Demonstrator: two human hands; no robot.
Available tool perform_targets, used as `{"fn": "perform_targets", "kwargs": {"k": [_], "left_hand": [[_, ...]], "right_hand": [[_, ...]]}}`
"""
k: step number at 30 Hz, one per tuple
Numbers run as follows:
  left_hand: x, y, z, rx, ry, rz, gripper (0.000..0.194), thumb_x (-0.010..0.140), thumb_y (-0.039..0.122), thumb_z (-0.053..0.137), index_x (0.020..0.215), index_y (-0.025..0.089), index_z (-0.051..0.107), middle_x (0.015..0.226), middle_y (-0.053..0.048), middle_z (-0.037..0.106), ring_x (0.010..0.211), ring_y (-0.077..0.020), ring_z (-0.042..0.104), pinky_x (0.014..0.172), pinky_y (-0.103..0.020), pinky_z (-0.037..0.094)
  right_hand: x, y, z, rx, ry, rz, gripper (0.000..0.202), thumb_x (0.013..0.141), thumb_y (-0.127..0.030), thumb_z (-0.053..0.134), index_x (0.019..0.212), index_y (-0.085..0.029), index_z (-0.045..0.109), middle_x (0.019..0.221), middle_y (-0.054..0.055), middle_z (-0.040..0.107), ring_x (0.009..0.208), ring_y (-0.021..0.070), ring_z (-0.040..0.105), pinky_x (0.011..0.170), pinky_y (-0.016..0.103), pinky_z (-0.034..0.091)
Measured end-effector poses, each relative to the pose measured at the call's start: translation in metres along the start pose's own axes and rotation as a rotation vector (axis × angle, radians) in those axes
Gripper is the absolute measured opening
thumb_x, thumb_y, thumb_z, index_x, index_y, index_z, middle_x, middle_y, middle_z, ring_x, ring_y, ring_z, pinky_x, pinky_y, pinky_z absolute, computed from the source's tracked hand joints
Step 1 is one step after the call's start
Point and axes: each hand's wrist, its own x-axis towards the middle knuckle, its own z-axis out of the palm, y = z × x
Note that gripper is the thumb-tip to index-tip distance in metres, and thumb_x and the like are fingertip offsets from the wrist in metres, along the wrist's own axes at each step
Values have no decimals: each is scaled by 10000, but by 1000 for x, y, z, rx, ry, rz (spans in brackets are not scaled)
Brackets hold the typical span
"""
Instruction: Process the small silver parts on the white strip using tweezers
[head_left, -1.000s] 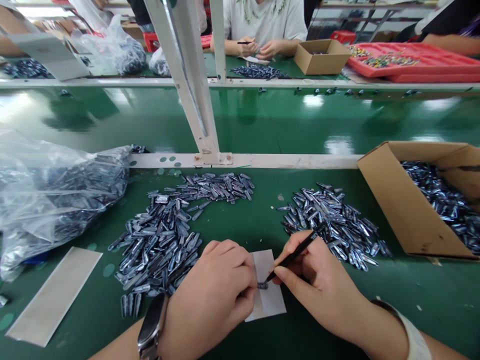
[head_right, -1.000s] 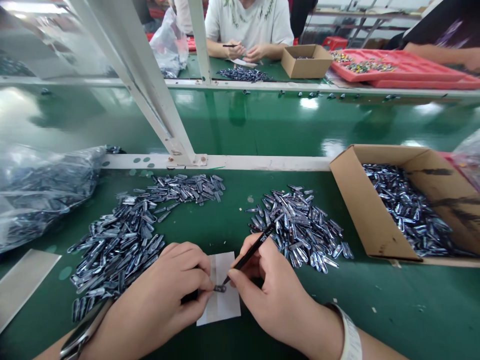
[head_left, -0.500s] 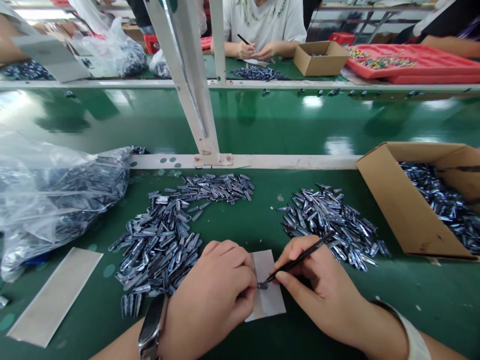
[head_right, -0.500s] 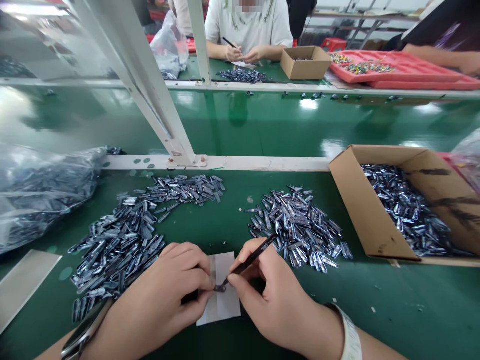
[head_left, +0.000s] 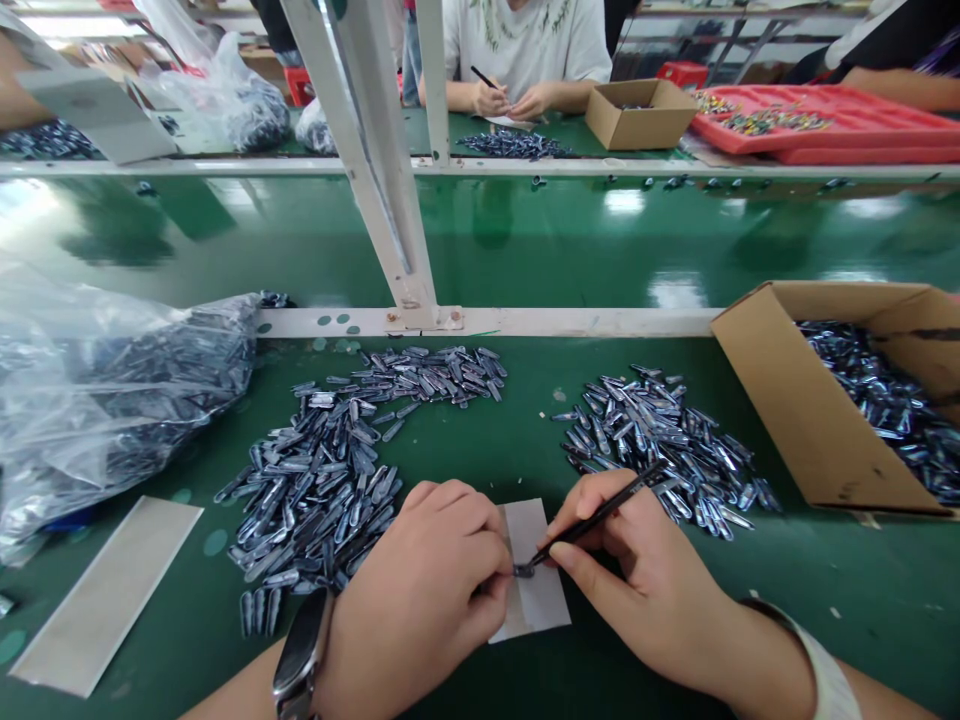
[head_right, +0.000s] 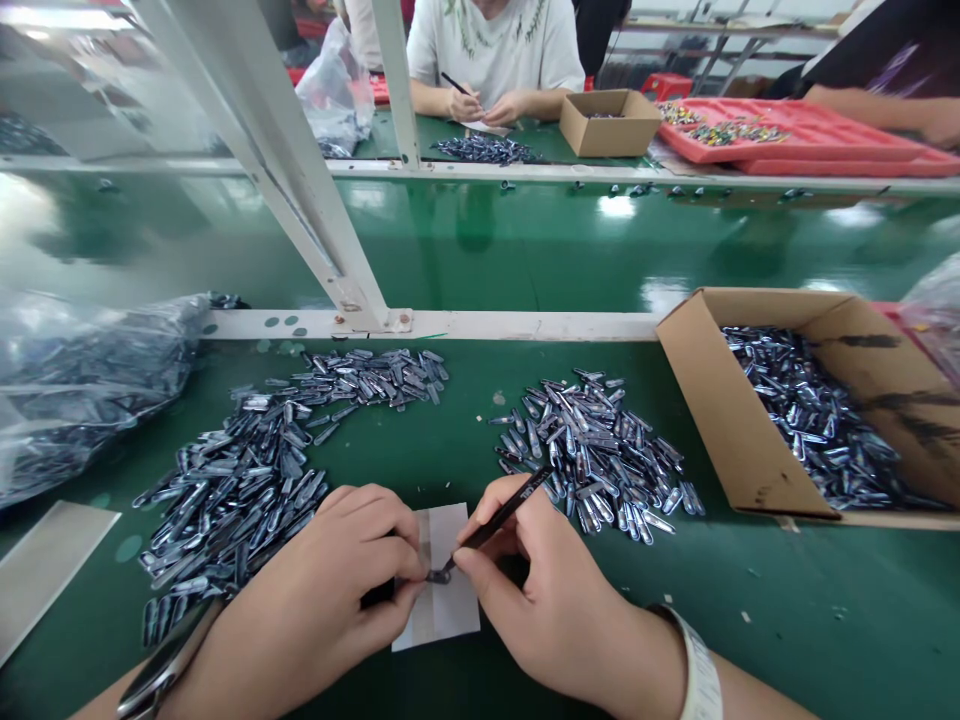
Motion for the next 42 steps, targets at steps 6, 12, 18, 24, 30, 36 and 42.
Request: {"fn": "perform_targets", "kwargs": {"k": [6, 12, 18, 24, 30, 36, 42], "left_hand": [[0, 1, -1, -29, 14, -9, 181, 735, 28, 636, 669, 196, 624, 818, 35, 639, 833, -161, 558, 760, -323, 373], [0, 1, 0, -36, 25, -8, 178, 735, 32, 631, 668, 196, 625, 822, 30, 637, 847, -167, 560, 757, -321, 373], [0, 0, 0, -18, 3, -5, 166, 747, 48, 635, 677, 197, 626, 834, 27, 638, 849, -171, 556, 762, -324, 374], [0, 0, 1, 26, -13, -3, 148, 791, 89, 641, 702, 208, 648, 821, 21, 632, 837, -175, 548, 753, -332, 373], [1, 1, 1, 24, 6, -2, 125, 795, 102, 653, 724, 204, 637, 811, 17, 628, 823, -181, 548, 749, -334, 376], [0, 0, 1, 50, -74, 41, 138, 816, 95, 659, 757, 220, 656, 855, 22, 629, 858, -182, 537, 746, -330, 370], [-2, 1, -1, 123, -91, 96, 117, 837, 149, 667, 755, 231, 681, 844, 13, 627, 810, -180, 527, 683, -324, 360]], "right_hand": [[-1, 0, -1, 0, -8, 4, 163, 939, -147, 523, 999, -290, 474, 933, 19, 550, 835, 187, 651, 689, 316, 585], [-1, 1, -2, -10, -5, -11, 161, 936, -146, 525, 998, -286, 476, 936, 20, 550, 827, 183, 651, 690, 313, 585], [-1, 0, 0, -48, 3, -58, 196, 913, -111, 531, 992, -284, 481, 927, 23, 556, 821, 189, 651, 703, 325, 582], [-3, -5, -2, -210, -31, -242, 249, 866, -62, 546, 967, -276, 470, 873, 28, 606, 789, 215, 649, 663, 335, 543], [-3, -10, -3, -336, -121, -345, 267, 855, -26, 502, 906, -274, 415, 841, 36, 644, 786, 223, 664, 651, 330, 545], [-6, -10, -4, -371, -147, -369, 286, 855, -9, 474, 920, -280, 409, 865, 47, 654, 833, 233, 677, 657, 345, 561], [-4, -14, -6, -361, -125, -410, 315, 823, -3, 487, 930, -277, 377, 859, 55, 644, 824, 240, 675, 654, 351, 565]]}}
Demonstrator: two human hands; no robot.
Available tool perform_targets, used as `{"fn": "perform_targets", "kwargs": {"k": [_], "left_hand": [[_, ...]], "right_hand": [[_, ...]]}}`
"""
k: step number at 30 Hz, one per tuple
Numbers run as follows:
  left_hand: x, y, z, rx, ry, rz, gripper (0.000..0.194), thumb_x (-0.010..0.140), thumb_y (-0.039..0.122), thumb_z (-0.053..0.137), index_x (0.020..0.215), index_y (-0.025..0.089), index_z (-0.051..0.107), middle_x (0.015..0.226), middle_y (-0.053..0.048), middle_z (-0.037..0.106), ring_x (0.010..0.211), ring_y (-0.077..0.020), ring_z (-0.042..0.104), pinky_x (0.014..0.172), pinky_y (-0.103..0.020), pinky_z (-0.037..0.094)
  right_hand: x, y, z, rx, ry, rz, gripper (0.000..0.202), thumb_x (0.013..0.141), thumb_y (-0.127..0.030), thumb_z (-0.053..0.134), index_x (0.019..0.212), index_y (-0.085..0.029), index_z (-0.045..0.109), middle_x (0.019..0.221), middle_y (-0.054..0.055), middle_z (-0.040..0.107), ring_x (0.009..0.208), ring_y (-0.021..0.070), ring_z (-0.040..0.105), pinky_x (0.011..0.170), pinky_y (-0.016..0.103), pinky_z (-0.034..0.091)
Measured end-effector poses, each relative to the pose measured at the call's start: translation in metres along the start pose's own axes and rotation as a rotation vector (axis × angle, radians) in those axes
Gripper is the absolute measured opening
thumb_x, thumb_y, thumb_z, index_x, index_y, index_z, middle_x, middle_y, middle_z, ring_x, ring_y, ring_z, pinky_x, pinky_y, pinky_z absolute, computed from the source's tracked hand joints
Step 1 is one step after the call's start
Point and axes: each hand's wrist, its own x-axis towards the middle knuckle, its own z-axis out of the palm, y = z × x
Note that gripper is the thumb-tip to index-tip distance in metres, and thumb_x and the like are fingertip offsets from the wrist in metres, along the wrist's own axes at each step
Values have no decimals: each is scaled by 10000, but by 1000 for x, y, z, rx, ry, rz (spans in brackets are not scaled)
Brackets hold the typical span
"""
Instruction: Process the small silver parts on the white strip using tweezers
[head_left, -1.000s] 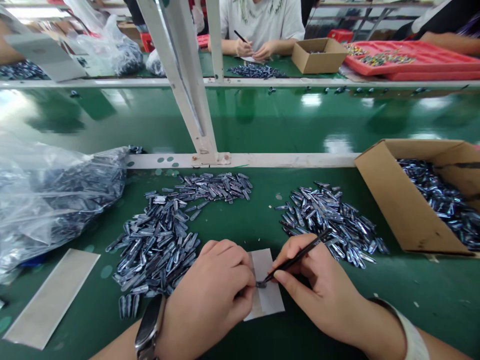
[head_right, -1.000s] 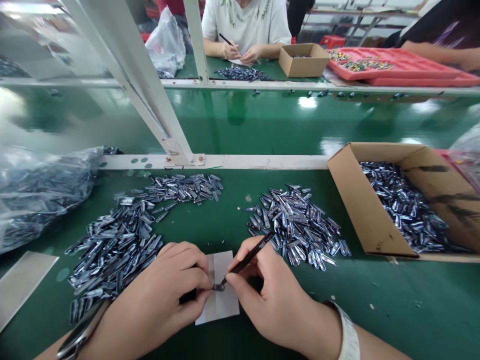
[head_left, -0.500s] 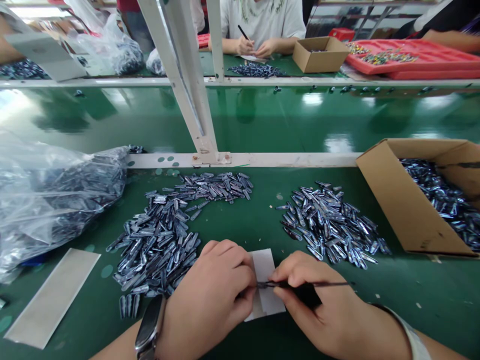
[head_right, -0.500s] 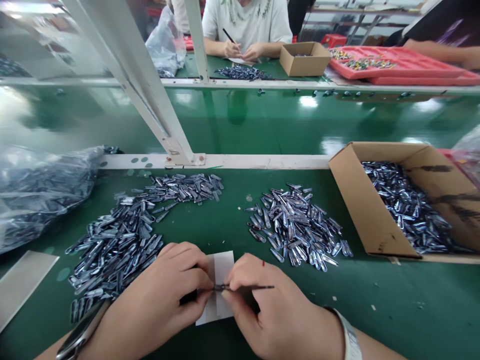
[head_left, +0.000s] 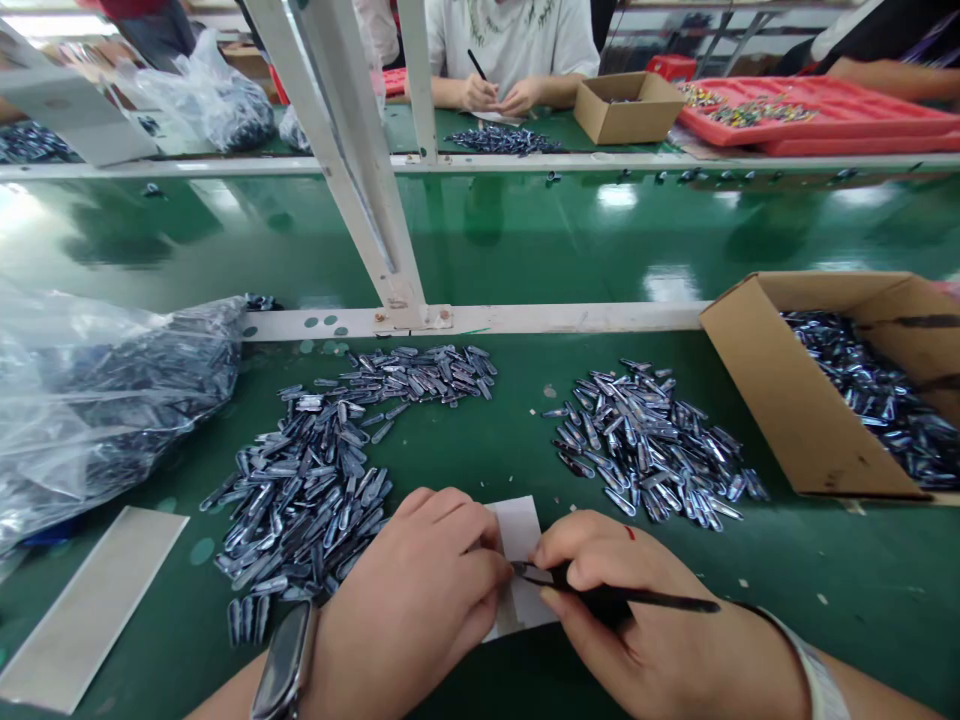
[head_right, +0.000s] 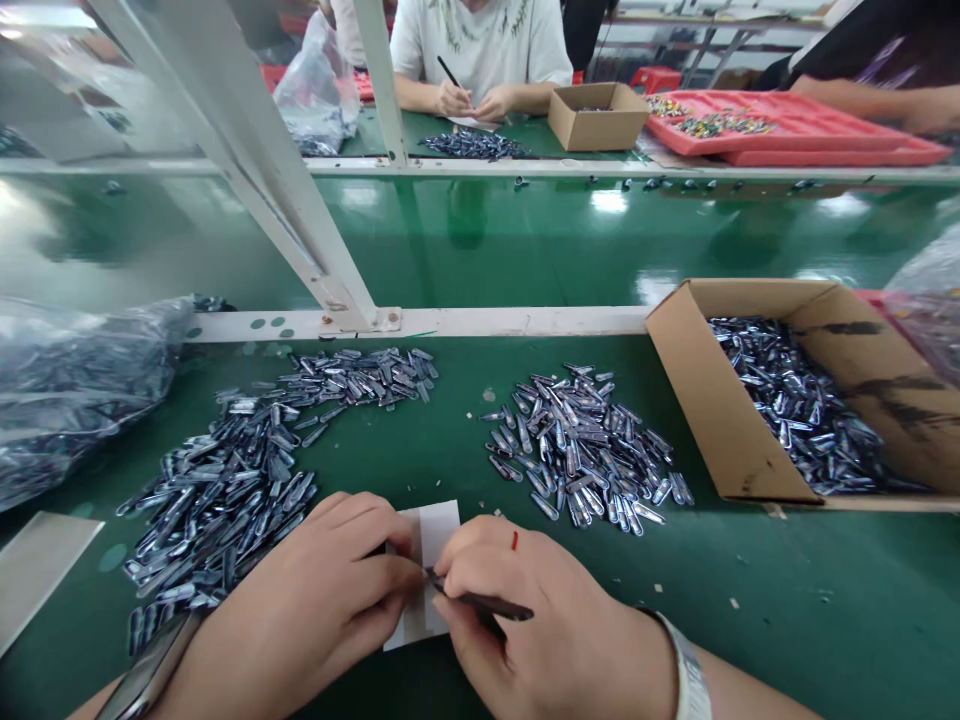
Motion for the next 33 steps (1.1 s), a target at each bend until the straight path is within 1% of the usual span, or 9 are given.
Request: {"fn": "perform_targets", "kwargs": {"k": [2, 6, 11, 17, 22, 25, 28, 30, 33], "left_hand": [[0, 1, 0, 21, 13, 1, 112, 845, 166, 663, 754, 229, 682, 828, 9, 624, 789, -180, 526, 666, -326, 355], [1, 2, 0, 33, 21, -5, 117, 847, 156, 659, 754, 221, 682, 805, 12, 623, 779, -179, 529, 671, -330, 359], [2, 2, 2, 68, 19, 17, 83, 800, 142, 708, 785, 222, 688, 800, 19, 630, 774, -183, 530, 663, -332, 356], [0, 1, 1, 73, 27, 12, 129, 766, 106, 722, 793, 229, 692, 793, 21, 624, 761, -175, 529, 664, -319, 361], [-1, 3, 2, 45, 58, 10, 121, 764, 126, 731, 785, 237, 686, 800, 28, 634, 770, -172, 546, 665, -311, 365], [1, 1, 1, 19, 56, 11, 89, 810, 154, 682, 811, 243, 681, 807, 27, 652, 782, -175, 572, 674, -310, 384], [4, -11, -8, 26, 145, -88, 161, 893, 169, 551, 901, 245, 692, 865, 7, 688, 819, -184, 611, 730, -327, 429], [4, -27, -18, 125, 254, -245, 235, 929, 205, 475, 967, 231, 705, 921, -28, 706, 862, -215, 631, 785, -373, 456], [0, -50, -33, 318, 377, -512, 283, 924, 282, 464, 1006, 198, 721, 1013, -83, 704, 962, -293, 630, 846, -463, 467]], "right_hand": [[1, 0, -1, 2, 19, -2, 325, 815, -3, 493, 938, -276, 367, 862, 56, 639, 828, 242, 671, 656, 348, 563], [1, 0, -3, 26, 0, 27, 296, 829, -9, 481, 920, -271, 378, 831, 46, 631, 785, 227, 658, 654, 340, 550], [2, 0, -2, 7, 13, 41, 263, 849, -26, 464, 907, -268, 376, 796, 43, 622, 752, 229, 652, 621, 338, 524], [3, -1, -3, -4, 23, 50, 230, 851, -40, 464, 897, -257, 402, 798, 50, 613, 741, 228, 638, 617, 343, 514], [3, -2, 1, 4, 52, 17, 247, 841, -19, 460, 906, -248, 394, 804, 51, 603, 741, 219, 617, 632, 353, 520], [4, -1, 1, 10, 111, -34, 243, 836, -8, 463, 919, -231, 414, 798, 51, 596, 721, 203, 619, 618, 330, 529], [6, 3, -8, -5, 236, -49, 274, 824, 15, 493, 944, -224, 434, 830, 46, 604, 754, 184, 643, 644, 297, 548], [8, 8, -17, -64, 363, -24, 295, 817, 20, 535, 954, -226, 448, 849, 40, 612, 773, 176, 651, 666, 286, 559], [12, 14, -30, -164, 552, 16, 273, 821, -20, 606, 969, -218, 493, 892, 50, 602, 799, 177, 650, 646, 269, 574]]}}
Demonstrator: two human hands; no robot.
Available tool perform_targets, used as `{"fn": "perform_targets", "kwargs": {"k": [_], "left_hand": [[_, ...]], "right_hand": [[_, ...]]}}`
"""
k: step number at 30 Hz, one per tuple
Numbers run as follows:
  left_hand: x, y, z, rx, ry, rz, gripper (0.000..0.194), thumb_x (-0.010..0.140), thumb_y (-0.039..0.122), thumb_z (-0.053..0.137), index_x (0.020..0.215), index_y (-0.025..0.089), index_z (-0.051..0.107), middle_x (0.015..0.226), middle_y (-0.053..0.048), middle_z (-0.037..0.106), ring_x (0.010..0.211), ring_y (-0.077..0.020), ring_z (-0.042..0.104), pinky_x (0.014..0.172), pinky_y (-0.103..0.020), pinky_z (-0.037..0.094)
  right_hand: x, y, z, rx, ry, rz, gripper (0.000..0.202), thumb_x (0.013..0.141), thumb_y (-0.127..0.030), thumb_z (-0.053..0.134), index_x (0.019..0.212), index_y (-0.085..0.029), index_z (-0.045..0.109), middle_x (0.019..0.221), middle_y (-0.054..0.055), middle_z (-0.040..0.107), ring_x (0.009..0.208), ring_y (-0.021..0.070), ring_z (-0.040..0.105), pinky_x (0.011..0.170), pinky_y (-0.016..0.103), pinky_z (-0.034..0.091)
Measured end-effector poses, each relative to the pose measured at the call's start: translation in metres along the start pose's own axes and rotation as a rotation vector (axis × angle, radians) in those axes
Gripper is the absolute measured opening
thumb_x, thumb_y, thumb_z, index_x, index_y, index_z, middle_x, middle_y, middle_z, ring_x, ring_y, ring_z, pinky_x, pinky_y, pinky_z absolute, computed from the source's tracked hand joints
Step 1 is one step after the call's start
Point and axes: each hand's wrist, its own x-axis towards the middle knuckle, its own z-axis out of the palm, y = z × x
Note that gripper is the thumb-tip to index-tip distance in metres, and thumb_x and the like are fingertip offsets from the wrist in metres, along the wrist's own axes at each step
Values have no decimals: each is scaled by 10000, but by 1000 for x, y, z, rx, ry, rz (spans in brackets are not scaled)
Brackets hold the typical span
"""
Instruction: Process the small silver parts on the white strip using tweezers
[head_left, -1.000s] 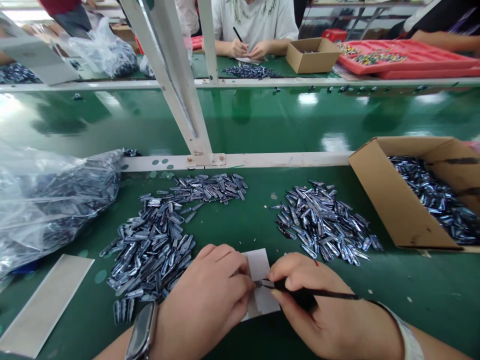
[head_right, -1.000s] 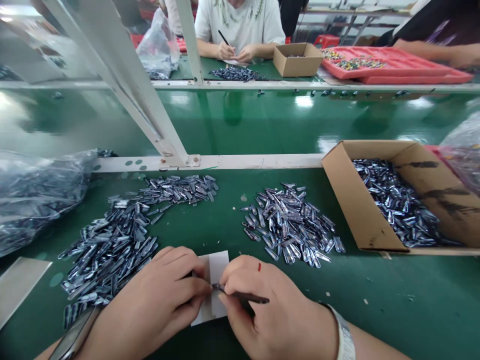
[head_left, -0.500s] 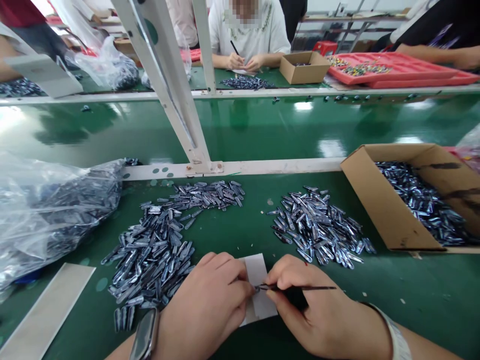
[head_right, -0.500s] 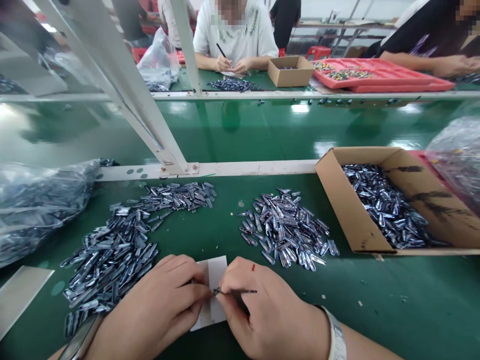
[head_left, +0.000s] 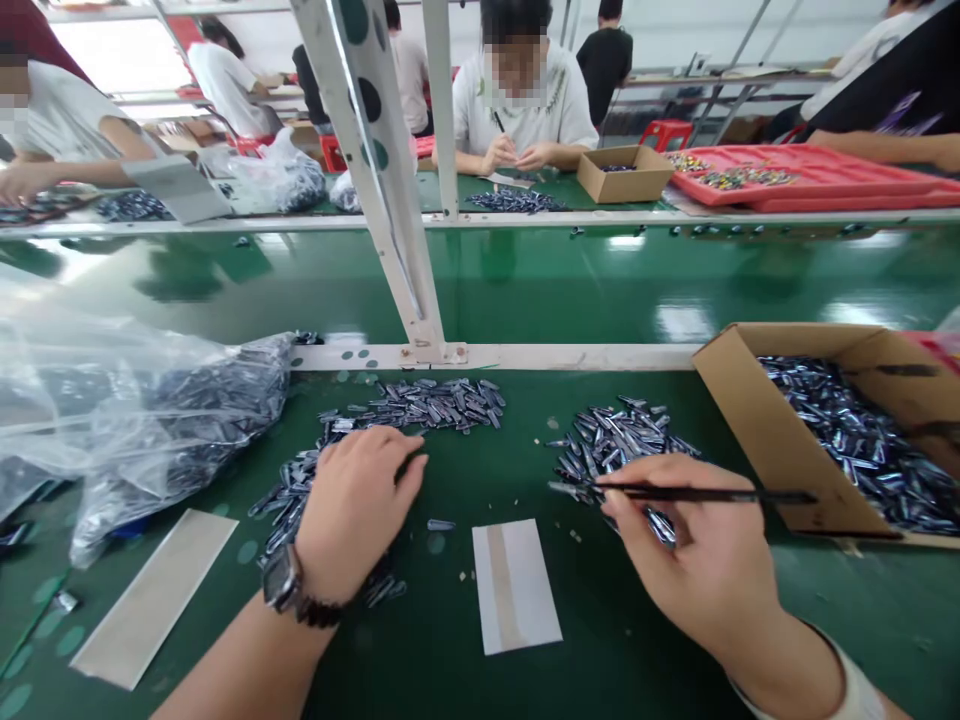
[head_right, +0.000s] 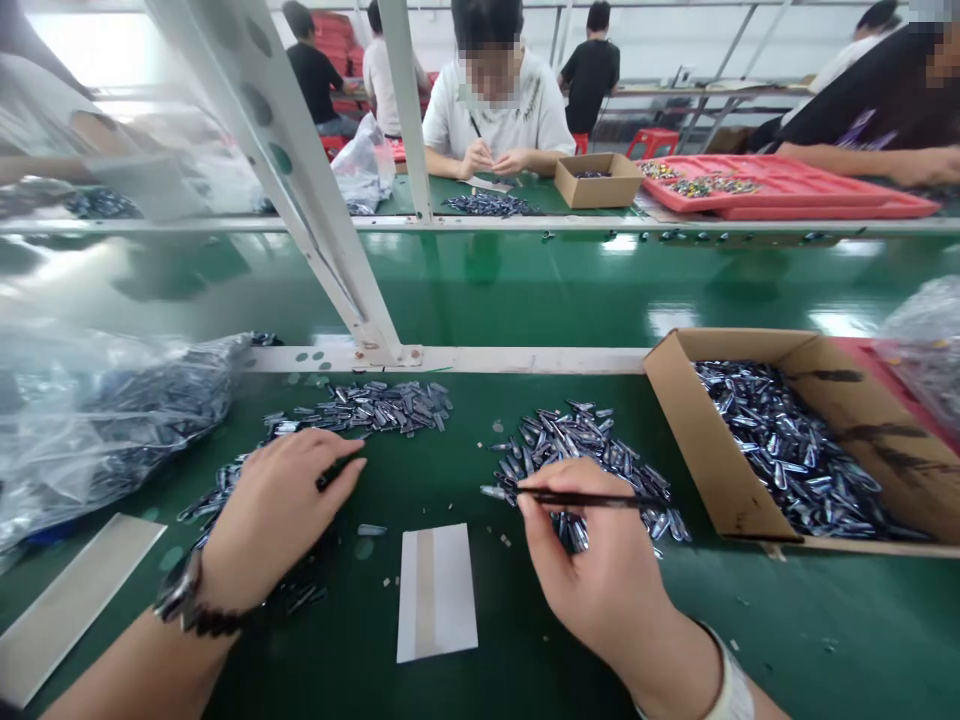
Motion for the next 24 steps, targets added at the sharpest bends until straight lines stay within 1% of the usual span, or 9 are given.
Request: {"fn": "perform_targets", "kwargs": {"k": [2, 4, 8, 12, 15, 18, 19, 21, 24], "left_hand": [[4, -10, -3, 70, 10, -67, 288, 911, 308, 477, 968, 204, 740, 1014, -88, 704, 965, -315, 630, 846, -484, 471], [4, -14, -6, 83, -4, -70, 282, 902, 309, 483, 891, 227, 753, 990, -74, 709, 936, -307, 636, 829, -474, 477], [1, -12, -8, 61, -25, -46, 270, 888, 273, 481, 807, 236, 736, 949, -58, 708, 913, -293, 632, 804, -455, 473], [3, -9, -8, 55, -24, -22, 246, 875, 232, 471, 769, 210, 692, 933, -61, 701, 929, -295, 617, 817, -463, 446], [2, -4, -8, -19, -17, 61, 211, 866, 211, 474, 753, 203, 652, 871, -44, 700, 870, -264, 621, 807, -437, 433], [-6, 11, -5, -225, -26, 203, 147, 823, 159, 504, 747, 200, 623, 794, -11, 688, 787, -208, 618, 781, -375, 437], [-11, 17, -3, -311, -45, 250, 132, 796, 132, 517, 735, 199, 612, 771, 1, 678, 764, -188, 612, 763, -344, 441], [-20, 31, 3, -465, -111, 317, 137, 733, 73, 535, 702, 196, 588, 719, 19, 640, 714, -154, 589, 705, -278, 445], [-31, 46, 12, -563, -228, 395, 219, 675, 13, 549, 775, 192, 624, 721, 19, 619, 705, -145, 572, 654, -238, 441]], "right_hand": [[2, 2, -2, -7, 56, 45, 240, 830, -50, 626, 977, -211, 524, 918, 57, 588, 811, 177, 651, 636, 257, 587], [1, 2, -1, 35, 50, 105, 228, 840, -65, 626, 990, -213, 537, 937, 57, 583, 813, 174, 657, 652, 261, 599], [-8, -2, 6, 139, -22, 188, 240, 860, -85, 617, 1025, -236, 528, 984, 50, 574, 857, 175, 656, 704, 287, 603], [-13, -6, 12, 252, -127, 315, 171, 891, -132, 605, 998, -243, 531, 950, 28, 568, 810, 149, 643, 701, 277, 593], [-15, -10, 13, 431, -276, 480, 167, 921, -167, 582, 1020, -263, 489, 943, 11, 588, 818, 149, 658, 727, 301, 590], [-18, -14, 11, 578, -520, 624, 192, 916, -157, 586, 1024, -266, 470, 954, 7, 607, 873, 167, 662, 777, 338, 574], [-19, -16, 10, 592, -592, 647, 202, 904, -141, 592, 1015, -263, 475, 953, 7, 605, 877, 172, 657, 777, 343, 568], [-20, -17, 10, 572, -678, 663, 220, 876, -105, 596, 991, -256, 486, 941, 5, 591, 866, 180, 641, 752, 346, 556], [-20, -17, 12, 502, -724, 631, 238, 847, -78, 586, 972, -254, 487, 911, 0, 571, 826, 183, 617, 723, 349, 538]]}}
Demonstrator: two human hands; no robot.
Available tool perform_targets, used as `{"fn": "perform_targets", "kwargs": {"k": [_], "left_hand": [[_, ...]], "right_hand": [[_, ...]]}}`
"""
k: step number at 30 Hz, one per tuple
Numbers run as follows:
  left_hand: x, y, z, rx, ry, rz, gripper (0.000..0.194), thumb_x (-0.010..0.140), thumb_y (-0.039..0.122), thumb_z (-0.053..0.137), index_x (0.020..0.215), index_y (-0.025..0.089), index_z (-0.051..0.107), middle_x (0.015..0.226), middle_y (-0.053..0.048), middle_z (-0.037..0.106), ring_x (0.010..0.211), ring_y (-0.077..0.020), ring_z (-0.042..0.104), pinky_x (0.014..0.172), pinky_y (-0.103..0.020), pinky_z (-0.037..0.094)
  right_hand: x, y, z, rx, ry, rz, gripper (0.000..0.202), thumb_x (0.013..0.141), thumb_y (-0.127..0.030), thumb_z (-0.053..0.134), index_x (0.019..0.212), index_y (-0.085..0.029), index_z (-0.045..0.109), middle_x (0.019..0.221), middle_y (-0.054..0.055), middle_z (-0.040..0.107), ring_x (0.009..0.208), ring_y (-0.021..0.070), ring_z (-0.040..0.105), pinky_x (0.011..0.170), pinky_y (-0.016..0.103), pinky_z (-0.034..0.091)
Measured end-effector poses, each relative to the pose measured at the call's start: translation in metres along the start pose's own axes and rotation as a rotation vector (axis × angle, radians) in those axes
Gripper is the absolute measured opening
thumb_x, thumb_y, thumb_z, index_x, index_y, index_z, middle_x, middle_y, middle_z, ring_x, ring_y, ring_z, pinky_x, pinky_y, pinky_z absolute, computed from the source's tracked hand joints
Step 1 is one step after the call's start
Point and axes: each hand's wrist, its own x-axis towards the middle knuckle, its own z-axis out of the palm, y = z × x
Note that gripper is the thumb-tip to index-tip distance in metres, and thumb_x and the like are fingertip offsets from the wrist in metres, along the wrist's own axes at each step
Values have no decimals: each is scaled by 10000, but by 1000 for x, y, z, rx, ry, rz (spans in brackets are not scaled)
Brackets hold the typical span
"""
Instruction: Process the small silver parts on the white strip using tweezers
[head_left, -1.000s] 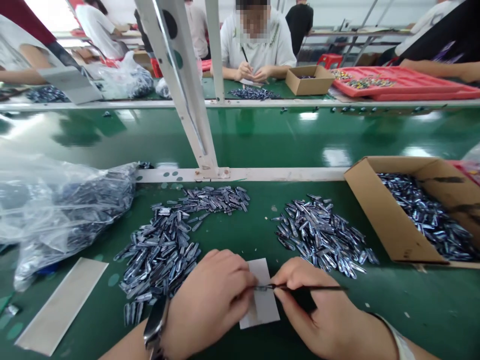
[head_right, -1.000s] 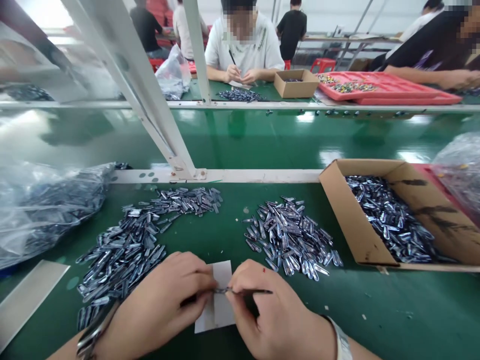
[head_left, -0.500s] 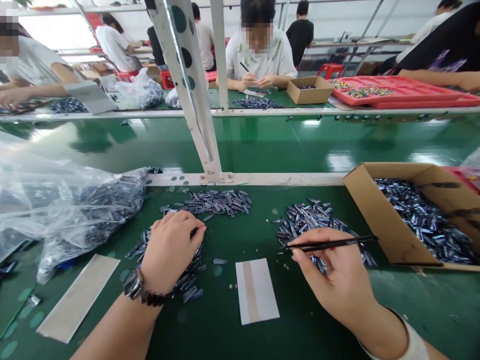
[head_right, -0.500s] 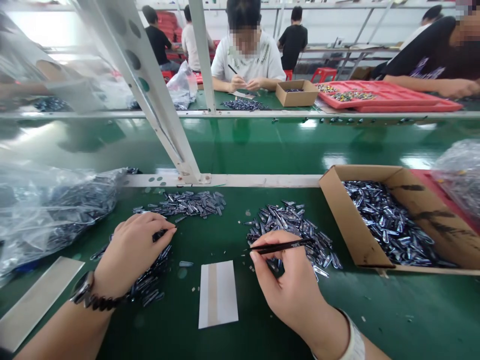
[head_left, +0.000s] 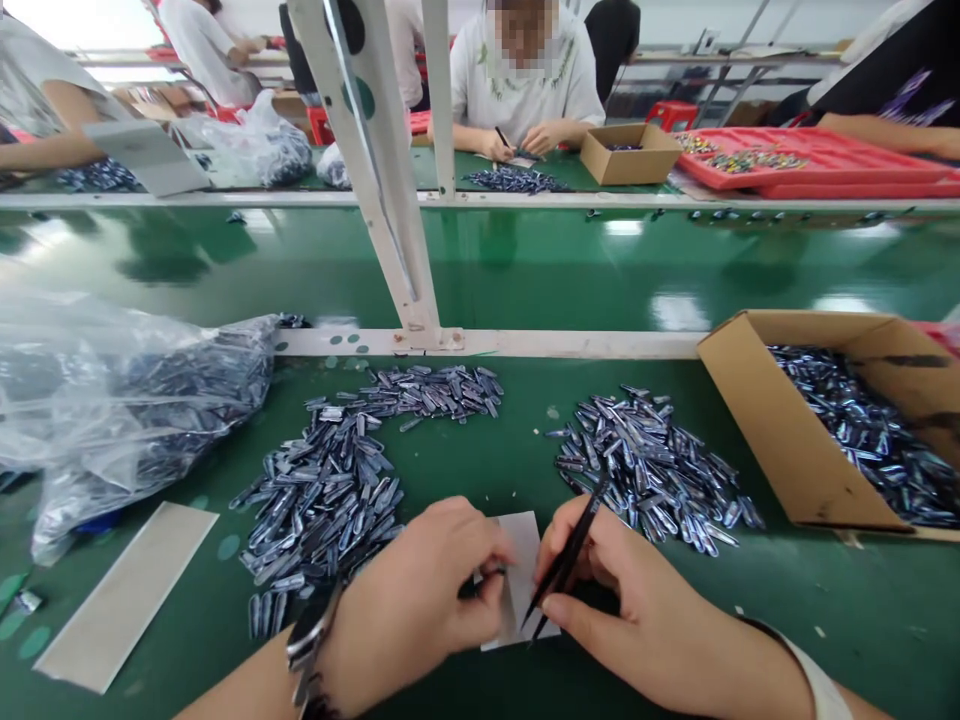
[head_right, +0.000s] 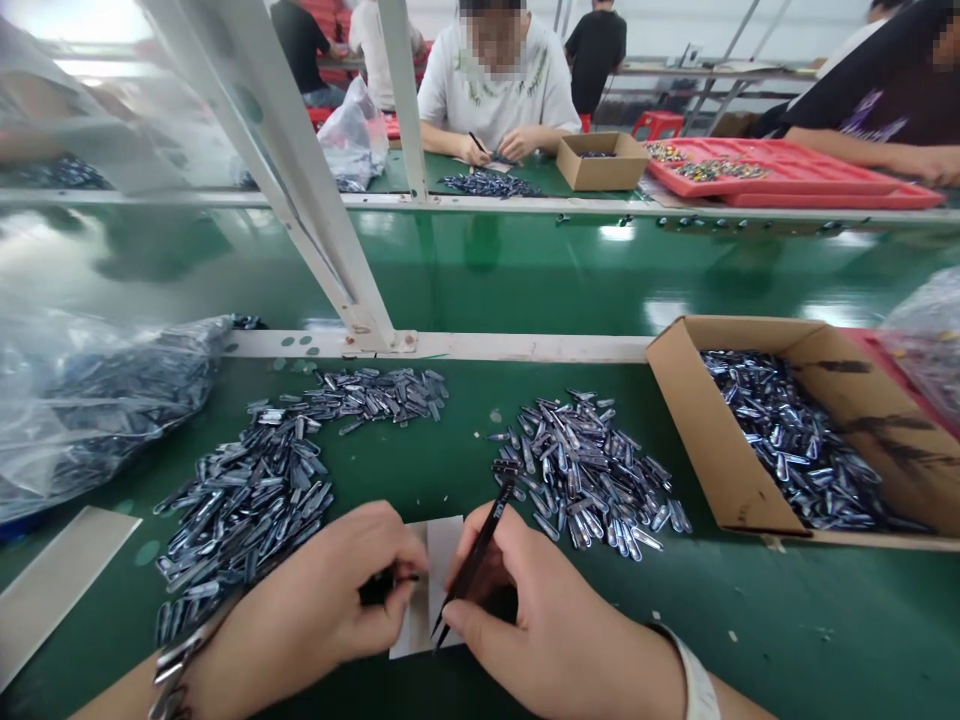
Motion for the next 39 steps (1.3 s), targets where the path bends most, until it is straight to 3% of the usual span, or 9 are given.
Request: {"fn": "perform_targets", "kwargs": {"k": [3, 8, 11, 18, 24, 30, 39], "left_hand": [[-1, 3, 5, 1, -87, 65, 261, 716, -2, 562, 859, 190, 668, 780, -2, 647, 759, -162, 578, 691, -249, 451], [-1, 1, -3, -80, -71, 28, 147, 830, 61, 601, 828, 195, 662, 810, 11, 684, 794, -153, 595, 724, -232, 460], [-1, 0, -3, -98, -119, 41, 120, 890, 110, 609, 864, 210, 670, 838, 39, 716, 783, -131, 612, 752, -225, 463], [3, 0, 1, 202, -232, 120, 136, 901, 116, 622, 834, 211, 693, 871, 17, 705, 858, -164, 614, 773, -270, 481], [3, 1, 1, 173, -194, 70, 132, 904, 160, 613, 816, 208, 699, 827, 0, 658, 812, -170, 596, 738, -288, 482], [2, 3, 1, 130, -164, -3, 107, 783, 93, 667, 810, 196, 672, 817, -7, 633, 808, -186, 586, 712, -295, 473], [3, 3, 6, 147, -130, 34, 159, 811, 112, 658, 682, 188, 607, 737, 9, 616, 732, -169, 570, 659, -292, 457]], "right_hand": [[3, 2, 0, -35, -8, -3, 236, 847, -76, 570, 973, -255, 479, 884, -7, 561, 789, 174, 598, 701, 337, 524], [3, 2, -2, -14, -18, 33, 212, 866, -118, 574, 985, -250, 460, 878, -3, 557, 777, 176, 590, 672, 330, 513], [2, 2, -2, -21, -23, 32, 211, 868, -112, 569, 985, -248, 456, 866, -3, 562, 772, 174, 594, 671, 326, 516], [1, 4, 0, -103, 2, 2, 233, 860, -101, 567, 990, -264, 464, 893, 2, 577, 782, 188, 618, 683, 348, 531], [0, 5, -1, -132, 11, -10, 225, 863, -114, 576, 985, -266, 463, 897, 9, 584, 802, 201, 623, 672, 352, 529], [1, 5, 0, -155, 16, -11, 223, 860, -114, 574, 973, -269, 461, 873, -5, 578, 786, 192, 607, 656, 337, 518], [4, 4, 3, -202, 37, -14, 206, 863, -120, 573, 969, -260, 467, 869, 0, 575, 751, 185, 602, 652, 338, 517]]}}
